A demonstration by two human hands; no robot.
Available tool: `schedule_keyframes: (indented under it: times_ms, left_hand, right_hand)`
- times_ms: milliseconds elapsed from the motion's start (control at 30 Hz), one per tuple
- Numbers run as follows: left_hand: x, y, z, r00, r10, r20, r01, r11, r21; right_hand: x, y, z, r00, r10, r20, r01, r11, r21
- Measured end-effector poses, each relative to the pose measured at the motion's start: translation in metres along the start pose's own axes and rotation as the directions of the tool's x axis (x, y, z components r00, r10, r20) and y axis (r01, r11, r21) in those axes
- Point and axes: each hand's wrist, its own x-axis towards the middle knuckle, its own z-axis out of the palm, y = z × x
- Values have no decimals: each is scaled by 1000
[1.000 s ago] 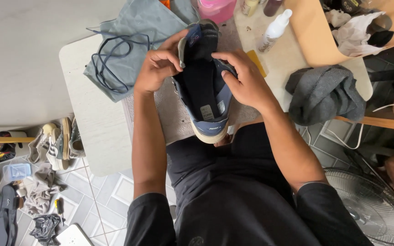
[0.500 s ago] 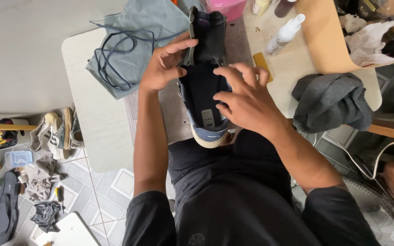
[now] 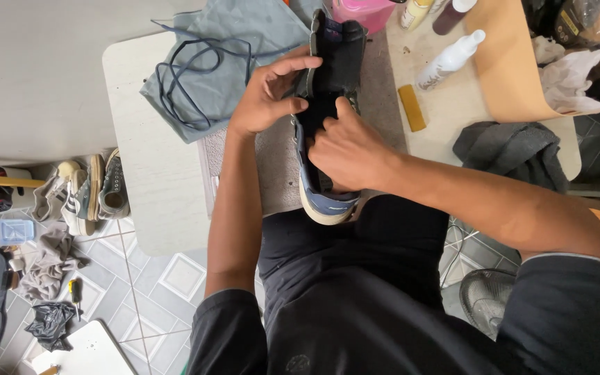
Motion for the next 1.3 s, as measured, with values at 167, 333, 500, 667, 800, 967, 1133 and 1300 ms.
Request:
schedule_keyframes:
  times_ms: [167,333,500,667,800,967,1133,1300]
  left_hand:
    - [1,4,2,1000,-5,-2,5,1000,18]
    - [4,8,5,1000,-29,-4,29,999,42]
    - [5,9,5,1000,-13,11,13,999,37]
    - [3,8,8,999,-33,-1,33,999,38]
    - [3,15,9,999,-30,-12,30,996,78]
    - [3,11,9,1000,-12,2,12,999,42]
    - [4,6,7,1000,-3,9,2,999,32]
    - [2,6,4,1000,10,23,-11,1000,28]
  right_hand:
    - [2,-2,-6,997,-6,74,4,1000,19]
    - [4,1,-6,994,-19,107,16,1000,23]
    - [6,2,-6,987,-4,162,-5,998,56]
    - [13,-9,-14,943,56,328,-60,998,-1]
    - [15,-13,-19,904,63,424,-67,998,-6]
    - [14,-13,-12,922,66,382,-86,996,33]
    - [6,2,-4,974,88,207,-100,994,50]
    - [-3,50,25,975,-100,200,-34,819,573]
